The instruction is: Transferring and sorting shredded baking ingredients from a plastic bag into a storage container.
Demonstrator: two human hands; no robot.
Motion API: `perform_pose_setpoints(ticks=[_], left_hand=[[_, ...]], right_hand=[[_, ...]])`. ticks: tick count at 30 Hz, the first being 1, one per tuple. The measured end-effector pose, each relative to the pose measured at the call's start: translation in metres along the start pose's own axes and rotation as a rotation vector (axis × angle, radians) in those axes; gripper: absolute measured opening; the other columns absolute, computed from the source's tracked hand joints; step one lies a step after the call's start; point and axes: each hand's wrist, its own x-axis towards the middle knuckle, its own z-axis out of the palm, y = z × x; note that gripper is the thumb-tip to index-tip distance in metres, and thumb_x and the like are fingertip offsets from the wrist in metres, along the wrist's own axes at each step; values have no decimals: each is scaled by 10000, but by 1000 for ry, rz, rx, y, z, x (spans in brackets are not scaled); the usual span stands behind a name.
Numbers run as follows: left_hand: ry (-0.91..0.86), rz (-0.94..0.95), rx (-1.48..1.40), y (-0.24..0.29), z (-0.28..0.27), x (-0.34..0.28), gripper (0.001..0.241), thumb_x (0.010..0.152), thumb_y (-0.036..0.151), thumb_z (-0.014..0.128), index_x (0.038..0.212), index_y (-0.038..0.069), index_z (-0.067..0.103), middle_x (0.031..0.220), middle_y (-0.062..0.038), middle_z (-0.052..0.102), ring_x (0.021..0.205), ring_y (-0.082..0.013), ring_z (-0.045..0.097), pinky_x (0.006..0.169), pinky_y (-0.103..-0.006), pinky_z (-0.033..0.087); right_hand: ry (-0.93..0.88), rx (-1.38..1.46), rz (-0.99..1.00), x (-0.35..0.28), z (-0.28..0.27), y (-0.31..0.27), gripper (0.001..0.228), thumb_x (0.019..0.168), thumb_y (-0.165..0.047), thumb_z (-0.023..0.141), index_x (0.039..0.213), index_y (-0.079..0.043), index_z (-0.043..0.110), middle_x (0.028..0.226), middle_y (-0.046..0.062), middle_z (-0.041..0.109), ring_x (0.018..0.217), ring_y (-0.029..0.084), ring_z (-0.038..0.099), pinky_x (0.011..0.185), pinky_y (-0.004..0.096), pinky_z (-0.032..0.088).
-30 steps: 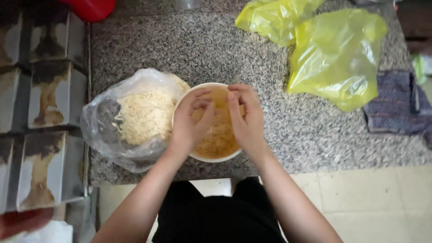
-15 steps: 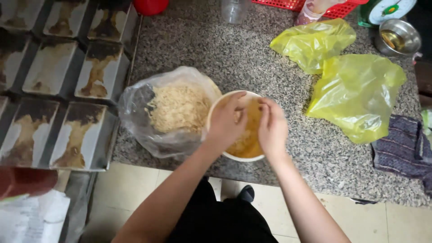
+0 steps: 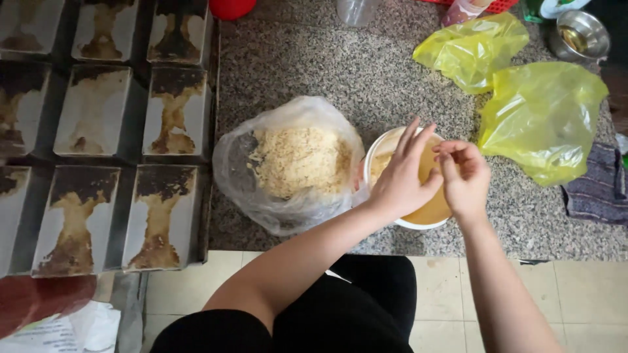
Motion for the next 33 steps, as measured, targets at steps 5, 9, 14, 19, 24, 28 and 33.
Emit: perform_pose_setpoints(ticks=[5,9,14,19,24,28,33], left_hand=[[195,137,-141,-36,16,-7,393,894,92,662,1277,171,625,1227,1,607,1177,-228,619,993,-334,510],[142,142,-210,-52,-32,-17,237,903,169,760,1135,208,737,1008,53,736,908,-155,728,799,-263,585],[-64,-352,344,-56,-178,-18,154,962,154,615,1052,202,731,829,39,703,689,-128,650,586,-229,530],[-477,-775,950,-125,-249,-31,232,982,-12,563,1090,84,744,1060,-83,637,781,-245,684,647,-407,604],[-808,-914,1099,-137,-249,-21,455,976,-98,510,1393,72,576,1673,-190,249,412,-201,411,430,-362,423],[-818,-880,1141,-148,-254,-23,484,968,-95,505,1411,86,575,1672,-188,257,391,-199,417,405,-351,400],[-599,-998,738,-77,-264,-6,311,1071,326,511,1248,133,680,1238,-40,579,916,-236,633,769,-417,536]], right_hand=[[22,90,49,1,-1,-4,189,994,103,532,1136,44,643,1011,152,687,908,184,668,896,326,533],[-36,51,30,1,2,-6,185,953,128,557,1090,64,664,994,189,687,908,221,672,886,344,515],[-90,-6,44,-5,-7,-7,161,978,76,555,1063,5,672,996,140,700,941,210,687,931,335,552],[-32,50,97,-7,-6,-8,145,1054,60,515,1062,-14,638,965,109,674,1005,218,689,953,346,599],[-1,80,98,-9,-5,-9,115,1090,40,535,1098,-13,637,977,118,671,989,216,693,944,344,609],[0,32,90,-9,-4,-11,82,1091,21,563,1102,-6,639,964,127,680,965,213,699,942,342,604],[6,0,98,-7,-1,-23,118,1080,20,553,1096,-24,662,1012,122,709,911,180,690,926,329,606]])
